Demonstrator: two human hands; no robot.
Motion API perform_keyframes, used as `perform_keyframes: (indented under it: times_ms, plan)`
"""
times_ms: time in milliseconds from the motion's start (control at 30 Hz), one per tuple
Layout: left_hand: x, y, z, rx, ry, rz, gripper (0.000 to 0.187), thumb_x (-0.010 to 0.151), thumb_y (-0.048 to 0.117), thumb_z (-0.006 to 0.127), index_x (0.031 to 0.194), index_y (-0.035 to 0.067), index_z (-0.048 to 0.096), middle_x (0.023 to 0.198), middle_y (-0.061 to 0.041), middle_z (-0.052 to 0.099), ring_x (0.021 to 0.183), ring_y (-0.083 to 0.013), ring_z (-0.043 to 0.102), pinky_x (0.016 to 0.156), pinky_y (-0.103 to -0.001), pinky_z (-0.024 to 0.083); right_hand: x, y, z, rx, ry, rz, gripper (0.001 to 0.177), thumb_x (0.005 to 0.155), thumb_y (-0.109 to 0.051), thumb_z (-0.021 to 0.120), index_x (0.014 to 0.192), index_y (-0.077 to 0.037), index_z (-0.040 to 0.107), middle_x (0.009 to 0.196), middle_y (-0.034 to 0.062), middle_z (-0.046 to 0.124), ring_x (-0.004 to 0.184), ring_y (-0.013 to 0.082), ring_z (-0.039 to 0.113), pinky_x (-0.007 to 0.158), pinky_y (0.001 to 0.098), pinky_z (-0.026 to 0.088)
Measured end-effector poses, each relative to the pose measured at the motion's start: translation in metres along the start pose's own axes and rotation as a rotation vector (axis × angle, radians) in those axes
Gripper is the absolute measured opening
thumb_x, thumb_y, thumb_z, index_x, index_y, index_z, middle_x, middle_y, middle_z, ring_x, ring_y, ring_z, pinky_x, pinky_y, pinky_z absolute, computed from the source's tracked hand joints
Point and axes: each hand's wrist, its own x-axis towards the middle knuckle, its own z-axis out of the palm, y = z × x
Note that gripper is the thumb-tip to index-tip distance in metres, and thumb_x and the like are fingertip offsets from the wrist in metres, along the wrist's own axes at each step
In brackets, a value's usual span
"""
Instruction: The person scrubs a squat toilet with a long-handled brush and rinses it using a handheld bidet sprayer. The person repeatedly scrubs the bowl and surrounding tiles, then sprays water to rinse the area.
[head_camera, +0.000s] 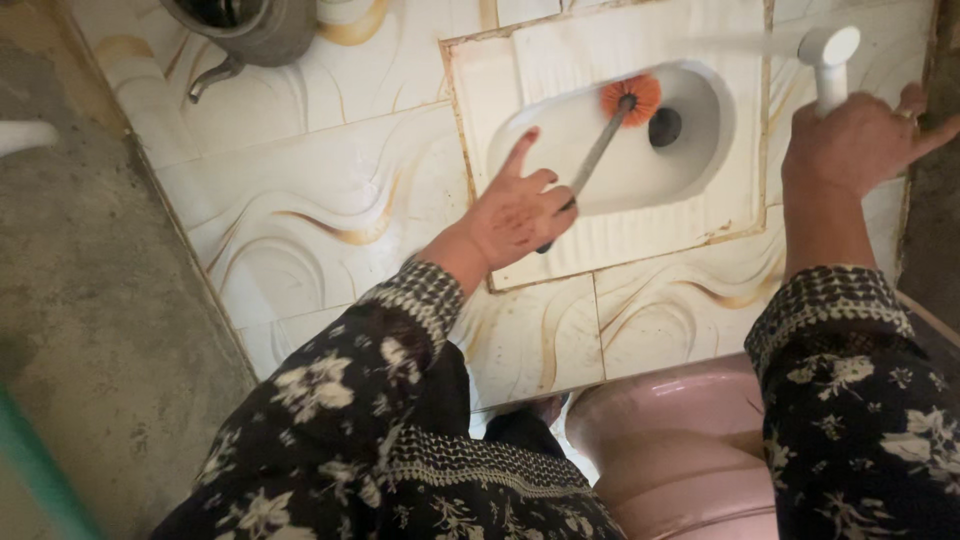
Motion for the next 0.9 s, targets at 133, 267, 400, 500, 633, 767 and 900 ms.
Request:
perform_keyframes:
  times_ms: [133, 267, 400, 500, 633, 767, 900]
  plan:
    - [0.041, 0.010, 0.014, -0.039, 0.041, 0.061, 0.010, 0.092, 0.013, 0.060, 0.088, 0.015, 0.068, 0.084, -0.001, 0.062, 0.078, -0.0192, 0.066, 0.120, -0.064, 0.026, -0.007, -0.002, -0.005, 0.015, -0.122, 0.033, 0.038, 0.091, -0.037, 0.068, 0.077, -0.003, 0.076, 0.068, 0.0203, 0.070, 0.095, 0.0396, 0.059, 0.125, 0.0687, 0.001]
    - [0.071, 0.029, 0.000, -0.081, -0.048, 0.075, 0.014, 0.090, 0.011, 0.057, 0.081, 0.016, 0.066, 0.083, -0.002, 0.063, 0.082, -0.0188, 0.069, 0.119, -0.062, 0.028, -0.015, -0.010, -0.030, 0.001, -0.022, -0.082, 0.047, 0.090, -0.043, 0.077, 0.064, -0.005, 0.073, 0.067, 0.0188, 0.069, 0.135, 0.0358, 0.056, 0.115, 0.0692, 0.002]
    - [0.064, 0.047, -0.030, -0.050, -0.057, 0.096, 0.011, 0.089, 0.009, 0.057, 0.086, 0.014, 0.066, 0.083, -0.002, 0.062, 0.079, -0.0182, 0.069, 0.122, -0.060, 0.025, -0.027, -0.012, -0.050, 0.204, -0.047, -0.085, 0.029, 0.087, -0.030, 0.074, 0.079, -0.003, 0.074, 0.074, 0.0167, 0.070, 0.144, 0.0353, 0.052, 0.122, 0.0707, 0.002]
    - [0.060, 0.047, -0.038, -0.077, 0.040, 0.108, 0.011, 0.090, 0.007, 0.058, 0.091, 0.012, 0.067, 0.085, -0.002, 0.061, 0.079, -0.0182, 0.068, 0.123, -0.061, 0.023, -0.028, -0.014, -0.048, 0.236, 0.012, -0.105, 0.028, 0.088, -0.030, 0.076, 0.080, -0.003, 0.074, 0.074, 0.0172, 0.069, 0.145, 0.0369, 0.052, 0.121, 0.0700, 0.003]
    - [0.061, 0.034, -0.021, -0.134, 0.114, 0.047, 0.014, 0.089, 0.005, 0.057, 0.095, 0.012, 0.067, 0.085, -0.003, 0.060, 0.082, -0.0183, 0.068, 0.122, -0.061, 0.024, -0.036, -0.012, -0.040, 0.219, 0.048, -0.134, 0.022, 0.086, -0.026, 0.072, 0.083, -0.005, 0.074, 0.076, 0.0155, 0.069, 0.142, 0.0356, 0.051, 0.124, 0.0692, 0.002]
    - [0.087, 0.029, 0.011, -0.127, -0.062, -0.011, 0.014, 0.089, 0.007, 0.057, 0.085, 0.014, 0.067, 0.089, -0.005, 0.063, 0.085, -0.0202, 0.069, 0.122, -0.061, 0.023, -0.032, -0.014, -0.033, 0.242, 0.020, -0.117, 0.022, 0.086, -0.025, 0.072, 0.080, -0.004, 0.074, 0.074, 0.0161, 0.068, 0.142, 0.0352, 0.052, 0.124, 0.0699, 0.002]
    - [0.101, 0.026, 0.031, -0.113, -0.143, -0.126, 0.018, 0.090, 0.006, 0.055, 0.084, 0.016, 0.068, 0.093, -0.007, 0.065, 0.087, -0.0223, 0.070, 0.121, -0.060, 0.023, -0.024, -0.015, -0.032, 0.180, 0.012, -0.120, 0.028, 0.088, -0.028, 0.073, 0.074, -0.003, 0.073, 0.069, 0.0175, 0.067, 0.138, 0.0367, 0.054, 0.123, 0.0703, 0.002]
